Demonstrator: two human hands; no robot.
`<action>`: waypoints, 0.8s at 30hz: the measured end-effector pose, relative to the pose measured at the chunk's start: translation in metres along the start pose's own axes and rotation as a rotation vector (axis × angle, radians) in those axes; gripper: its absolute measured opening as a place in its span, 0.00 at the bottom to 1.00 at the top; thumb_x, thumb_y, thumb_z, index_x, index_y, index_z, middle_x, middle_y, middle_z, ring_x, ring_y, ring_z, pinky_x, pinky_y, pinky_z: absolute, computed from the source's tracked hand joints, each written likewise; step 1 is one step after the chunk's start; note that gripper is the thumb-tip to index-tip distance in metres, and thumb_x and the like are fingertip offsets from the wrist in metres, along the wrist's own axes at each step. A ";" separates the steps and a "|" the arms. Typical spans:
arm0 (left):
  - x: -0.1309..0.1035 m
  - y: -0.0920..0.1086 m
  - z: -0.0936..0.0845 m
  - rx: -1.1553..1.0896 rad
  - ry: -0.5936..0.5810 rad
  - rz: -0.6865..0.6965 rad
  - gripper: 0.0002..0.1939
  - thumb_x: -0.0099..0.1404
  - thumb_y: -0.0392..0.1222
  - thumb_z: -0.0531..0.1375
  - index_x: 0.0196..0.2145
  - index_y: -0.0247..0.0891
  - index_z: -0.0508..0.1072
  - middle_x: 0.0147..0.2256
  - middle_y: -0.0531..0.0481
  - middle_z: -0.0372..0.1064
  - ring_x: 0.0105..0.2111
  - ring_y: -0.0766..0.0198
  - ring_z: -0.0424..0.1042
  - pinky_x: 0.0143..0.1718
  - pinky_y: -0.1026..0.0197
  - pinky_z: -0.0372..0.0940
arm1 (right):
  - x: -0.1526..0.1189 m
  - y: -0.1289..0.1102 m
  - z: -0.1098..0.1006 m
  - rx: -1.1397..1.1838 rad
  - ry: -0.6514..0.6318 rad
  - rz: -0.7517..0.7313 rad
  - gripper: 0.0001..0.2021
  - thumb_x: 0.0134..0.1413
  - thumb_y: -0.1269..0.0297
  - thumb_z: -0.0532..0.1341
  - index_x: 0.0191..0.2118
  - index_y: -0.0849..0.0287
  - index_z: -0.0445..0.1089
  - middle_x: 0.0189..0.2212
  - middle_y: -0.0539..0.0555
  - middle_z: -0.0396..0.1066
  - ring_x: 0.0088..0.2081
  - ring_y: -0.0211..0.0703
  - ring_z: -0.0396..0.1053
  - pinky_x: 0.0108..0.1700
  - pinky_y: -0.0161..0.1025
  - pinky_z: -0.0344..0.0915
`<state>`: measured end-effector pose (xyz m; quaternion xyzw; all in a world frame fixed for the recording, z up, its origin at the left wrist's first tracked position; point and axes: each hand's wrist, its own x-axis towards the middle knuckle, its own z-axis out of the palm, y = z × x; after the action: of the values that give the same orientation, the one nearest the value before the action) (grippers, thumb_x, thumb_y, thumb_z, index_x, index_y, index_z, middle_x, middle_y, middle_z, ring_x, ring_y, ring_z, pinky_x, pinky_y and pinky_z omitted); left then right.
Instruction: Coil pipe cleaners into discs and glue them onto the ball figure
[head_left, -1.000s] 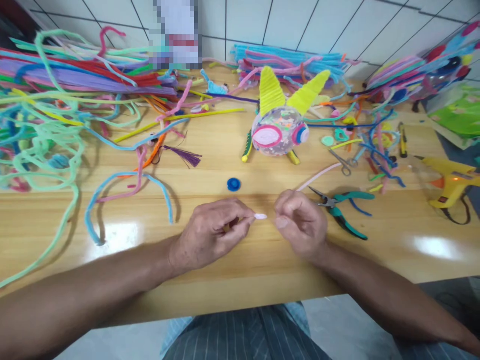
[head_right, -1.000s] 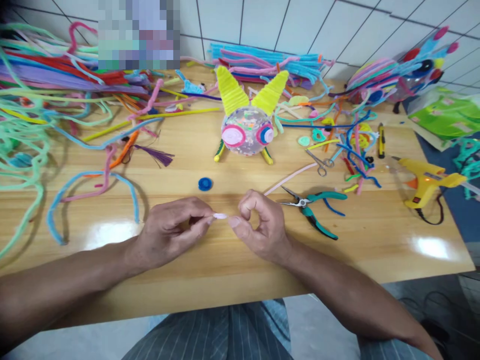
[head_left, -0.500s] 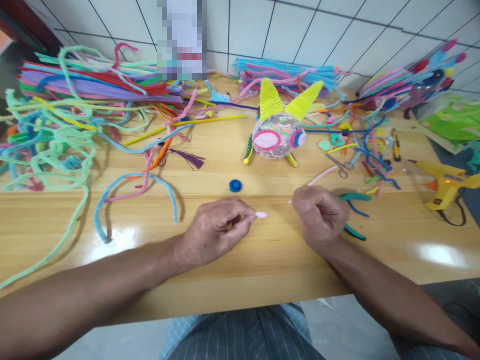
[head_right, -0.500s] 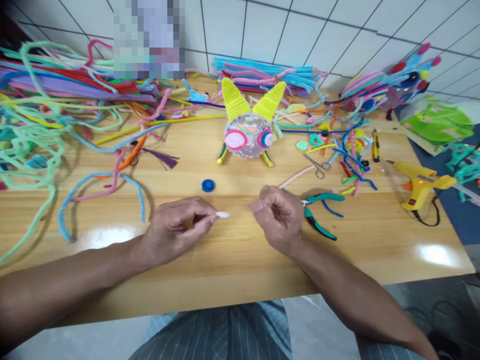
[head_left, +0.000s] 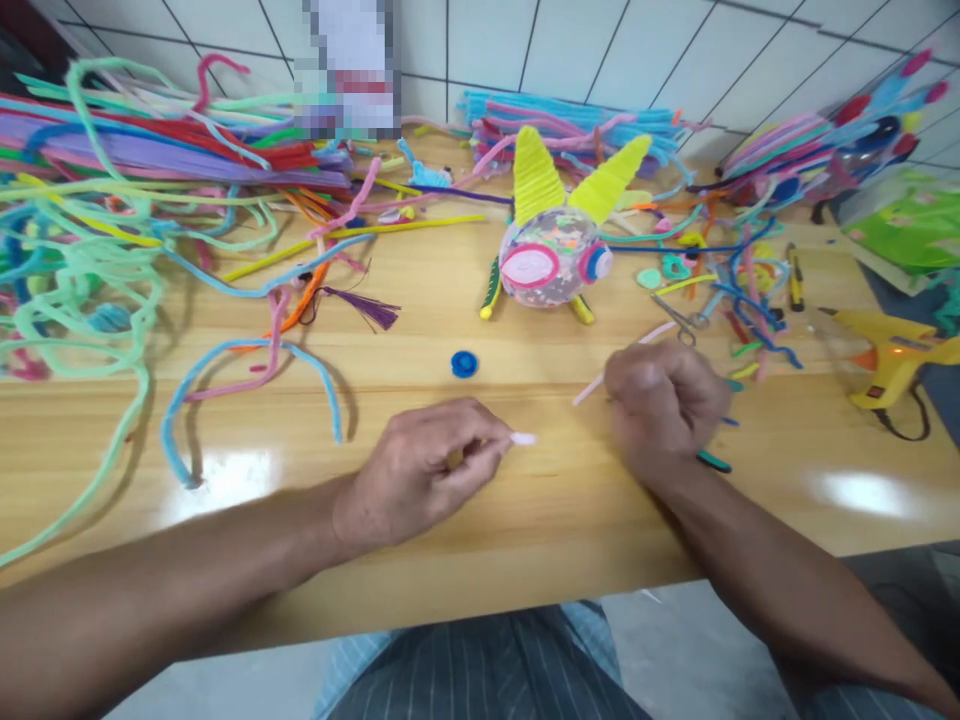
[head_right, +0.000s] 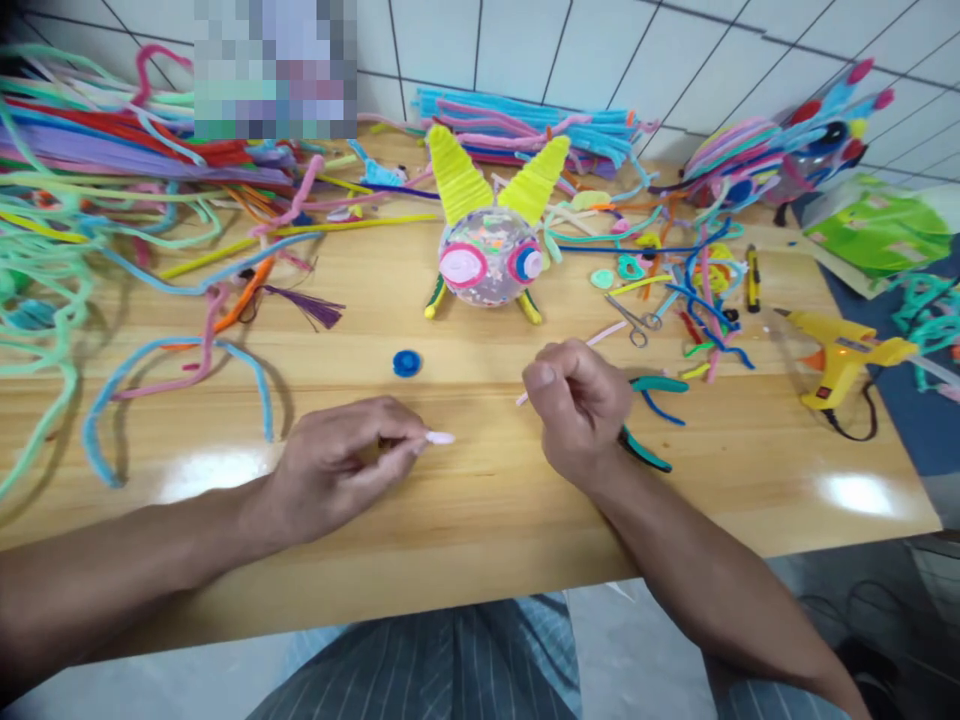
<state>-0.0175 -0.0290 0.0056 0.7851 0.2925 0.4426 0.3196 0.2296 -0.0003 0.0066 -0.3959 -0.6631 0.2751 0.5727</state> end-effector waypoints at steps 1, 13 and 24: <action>0.000 -0.002 0.001 0.006 0.017 -0.045 0.05 0.70 0.28 0.63 0.39 0.35 0.78 0.29 0.51 0.78 0.25 0.71 0.74 0.27 0.71 0.67 | 0.001 0.001 0.003 0.092 0.027 0.053 0.21 0.71 0.56 0.63 0.27 0.54 0.59 0.18 0.44 0.50 0.19 0.34 0.47 0.23 0.38 0.48; -0.003 -0.011 0.007 -0.136 0.056 -0.338 0.09 0.71 0.38 0.65 0.32 0.34 0.79 0.24 0.53 0.73 0.22 0.72 0.63 0.23 0.69 0.59 | -0.019 -0.007 0.015 0.095 -0.134 0.009 0.03 0.66 0.62 0.65 0.41 0.54 0.73 0.29 0.48 0.68 0.28 0.37 0.65 0.29 0.37 0.63; 0.002 -0.005 0.001 -0.244 0.038 -0.459 0.07 0.72 0.36 0.63 0.37 0.33 0.81 0.26 0.52 0.74 0.23 0.72 0.64 0.25 0.69 0.60 | -0.020 -0.006 0.017 -0.046 -0.283 0.039 0.14 0.60 0.72 0.66 0.50 0.52 0.71 0.35 0.51 0.71 0.32 0.40 0.70 0.32 0.38 0.70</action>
<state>-0.0170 -0.0240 0.0024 0.6454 0.4134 0.4050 0.4986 0.2120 -0.0186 -0.0030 -0.3791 -0.7353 0.3241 0.4589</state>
